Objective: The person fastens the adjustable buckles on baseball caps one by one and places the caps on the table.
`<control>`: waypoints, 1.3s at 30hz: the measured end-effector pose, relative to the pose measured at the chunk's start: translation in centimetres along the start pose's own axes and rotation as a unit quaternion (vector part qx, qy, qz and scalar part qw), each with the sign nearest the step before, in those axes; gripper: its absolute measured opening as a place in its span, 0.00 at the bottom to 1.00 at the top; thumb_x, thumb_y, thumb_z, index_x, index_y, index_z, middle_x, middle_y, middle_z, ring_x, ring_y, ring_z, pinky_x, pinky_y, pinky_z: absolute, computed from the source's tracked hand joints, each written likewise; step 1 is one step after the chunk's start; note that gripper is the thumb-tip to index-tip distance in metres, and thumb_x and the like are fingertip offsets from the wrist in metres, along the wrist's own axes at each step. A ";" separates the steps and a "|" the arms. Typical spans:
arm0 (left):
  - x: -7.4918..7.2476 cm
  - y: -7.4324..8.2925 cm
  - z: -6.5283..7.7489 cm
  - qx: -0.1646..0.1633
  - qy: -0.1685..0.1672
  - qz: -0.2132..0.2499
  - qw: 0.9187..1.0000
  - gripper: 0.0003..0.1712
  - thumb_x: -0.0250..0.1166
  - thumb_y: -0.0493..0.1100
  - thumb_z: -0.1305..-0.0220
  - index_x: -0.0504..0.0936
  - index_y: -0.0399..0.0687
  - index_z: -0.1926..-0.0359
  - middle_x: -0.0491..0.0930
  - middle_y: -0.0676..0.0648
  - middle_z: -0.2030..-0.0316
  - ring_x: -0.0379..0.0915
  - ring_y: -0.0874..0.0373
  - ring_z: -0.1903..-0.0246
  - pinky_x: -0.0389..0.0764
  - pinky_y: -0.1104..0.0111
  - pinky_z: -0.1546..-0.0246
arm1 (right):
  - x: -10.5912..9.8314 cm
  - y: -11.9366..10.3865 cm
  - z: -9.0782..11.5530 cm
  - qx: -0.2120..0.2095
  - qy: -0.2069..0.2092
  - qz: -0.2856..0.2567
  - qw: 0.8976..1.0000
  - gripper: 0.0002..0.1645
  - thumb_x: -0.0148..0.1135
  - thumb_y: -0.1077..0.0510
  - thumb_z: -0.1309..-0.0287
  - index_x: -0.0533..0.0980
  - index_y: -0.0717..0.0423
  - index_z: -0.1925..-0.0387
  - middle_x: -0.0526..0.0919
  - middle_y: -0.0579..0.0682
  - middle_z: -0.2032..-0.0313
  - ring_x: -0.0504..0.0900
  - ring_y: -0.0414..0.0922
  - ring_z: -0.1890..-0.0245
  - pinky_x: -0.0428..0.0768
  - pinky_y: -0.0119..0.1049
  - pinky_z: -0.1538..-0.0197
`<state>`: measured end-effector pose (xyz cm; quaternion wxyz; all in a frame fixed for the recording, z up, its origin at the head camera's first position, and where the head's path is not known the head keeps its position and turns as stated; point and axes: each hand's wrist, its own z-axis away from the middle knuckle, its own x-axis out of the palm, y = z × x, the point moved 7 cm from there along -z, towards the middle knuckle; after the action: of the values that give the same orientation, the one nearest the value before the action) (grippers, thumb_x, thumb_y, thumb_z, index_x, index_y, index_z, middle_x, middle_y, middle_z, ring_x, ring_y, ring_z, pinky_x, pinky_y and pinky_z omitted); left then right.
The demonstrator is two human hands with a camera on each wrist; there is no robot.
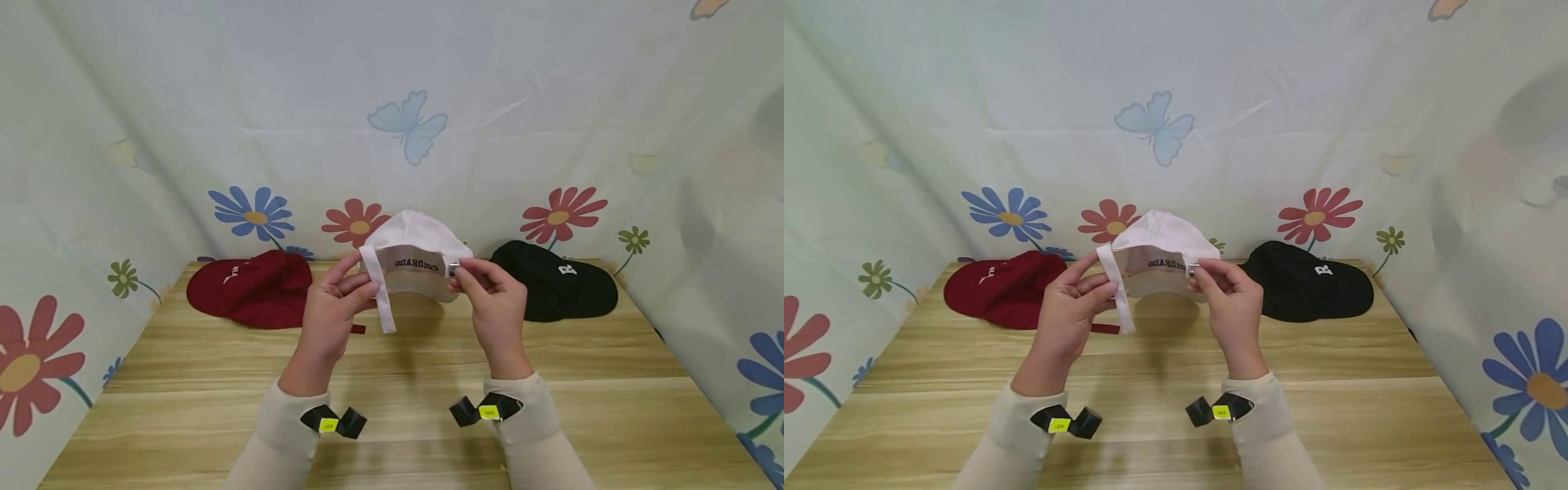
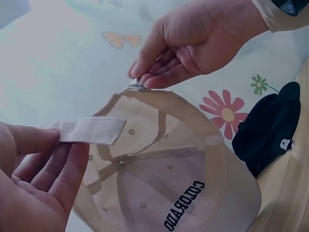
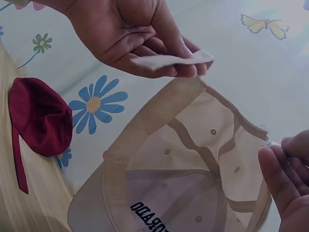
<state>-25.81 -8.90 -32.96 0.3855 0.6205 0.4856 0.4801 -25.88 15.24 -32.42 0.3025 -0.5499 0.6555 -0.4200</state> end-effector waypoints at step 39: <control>0.6 1.1 -1.3 0.014 -0.039 -0.256 0.966 0.49 0.71 0.37 0.43 0.56 0.72 0.27 0.83 0.47 0.61 0.81 0.57 0.60 0.82 0.63 0.50 | 1.9 0.8 -0.9 0.071 -0.151 0.038 0.985 0.12 0.65 0.59 0.40 0.79 0.59 0.55 0.78 0.56 0.60 0.86 0.44 0.65 0.85 0.35 0.56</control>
<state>-26.78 -8.59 -31.53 0.5058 0.4987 0.6195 0.3342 -27.49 13.59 -32.59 0.4524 -0.5590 0.5907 -0.3660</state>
